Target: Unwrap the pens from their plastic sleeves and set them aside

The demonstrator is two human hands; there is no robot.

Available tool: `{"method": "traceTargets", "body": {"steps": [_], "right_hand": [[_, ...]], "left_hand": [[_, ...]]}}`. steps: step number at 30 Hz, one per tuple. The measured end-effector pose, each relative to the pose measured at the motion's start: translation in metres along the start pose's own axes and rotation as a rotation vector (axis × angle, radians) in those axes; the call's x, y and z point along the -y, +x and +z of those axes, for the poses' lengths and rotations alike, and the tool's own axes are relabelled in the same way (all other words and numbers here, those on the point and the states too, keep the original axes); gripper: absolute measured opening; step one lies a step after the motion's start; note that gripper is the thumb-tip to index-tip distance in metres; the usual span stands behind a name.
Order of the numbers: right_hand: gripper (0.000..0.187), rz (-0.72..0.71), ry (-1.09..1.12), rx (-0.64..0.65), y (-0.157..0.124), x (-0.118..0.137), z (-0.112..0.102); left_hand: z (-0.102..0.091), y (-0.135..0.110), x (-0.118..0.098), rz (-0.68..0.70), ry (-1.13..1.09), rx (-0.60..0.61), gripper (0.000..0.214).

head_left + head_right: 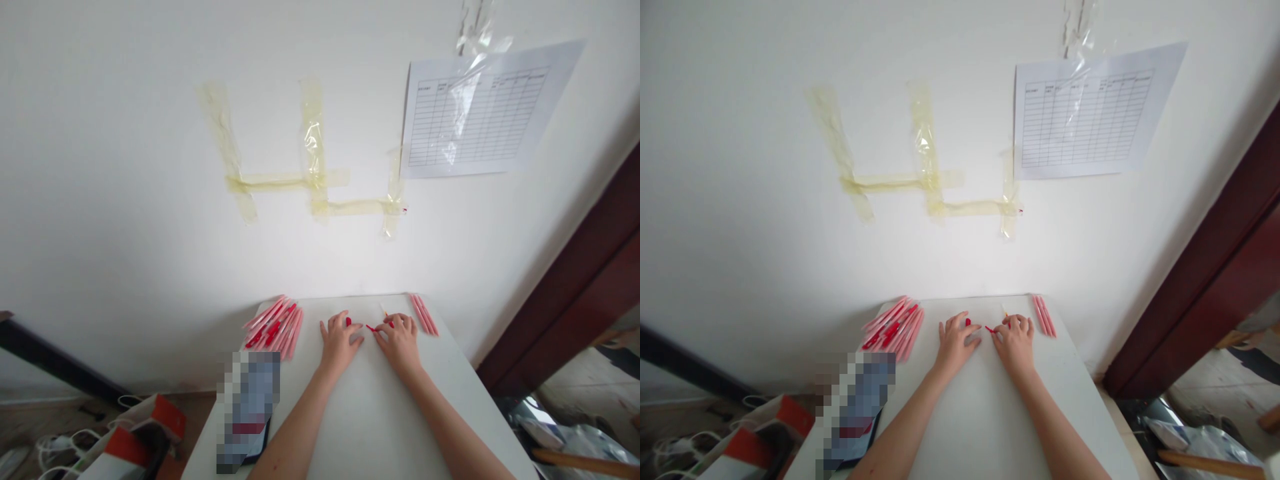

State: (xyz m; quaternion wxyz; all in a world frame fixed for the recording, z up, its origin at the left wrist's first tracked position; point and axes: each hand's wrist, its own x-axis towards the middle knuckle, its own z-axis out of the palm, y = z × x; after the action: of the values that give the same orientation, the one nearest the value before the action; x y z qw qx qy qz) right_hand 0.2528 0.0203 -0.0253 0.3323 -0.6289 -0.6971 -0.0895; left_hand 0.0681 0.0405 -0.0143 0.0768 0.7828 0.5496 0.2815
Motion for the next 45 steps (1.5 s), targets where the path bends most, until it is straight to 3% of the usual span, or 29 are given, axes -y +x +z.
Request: {"method": "traceTargets", "body": {"steps": [5, 11, 16, 32, 45], "right_hand": [[0.016, 0.003, 0.003, 0.004, 0.000, -0.002, 0.001], [0.014, 0.021, 0.005, -0.010, -0.001, -0.002, 0.001], [0.012, 0.013, 0.031, -0.014, -0.002, -0.004, 0.000], [0.008, -0.164, 0.234, -0.015, 0.000, -0.011, -0.001], [0.007, -0.186, 0.247, -0.012, 0.000, -0.008, -0.005]], "left_hand": [[-0.004, -0.001, 0.003, -0.011, 0.006, -0.010, 0.036], [-0.008, -0.003, 0.000, -0.012, 0.029, -0.024, 0.012], [-0.010, -0.003, -0.002, -0.016, 0.026, -0.027, 0.006], [-0.011, -0.002, 0.002, -0.019, -0.045, -0.071, 0.009], [-0.013, -0.002, 0.000, -0.018, -0.094, -0.073, 0.010]]}}
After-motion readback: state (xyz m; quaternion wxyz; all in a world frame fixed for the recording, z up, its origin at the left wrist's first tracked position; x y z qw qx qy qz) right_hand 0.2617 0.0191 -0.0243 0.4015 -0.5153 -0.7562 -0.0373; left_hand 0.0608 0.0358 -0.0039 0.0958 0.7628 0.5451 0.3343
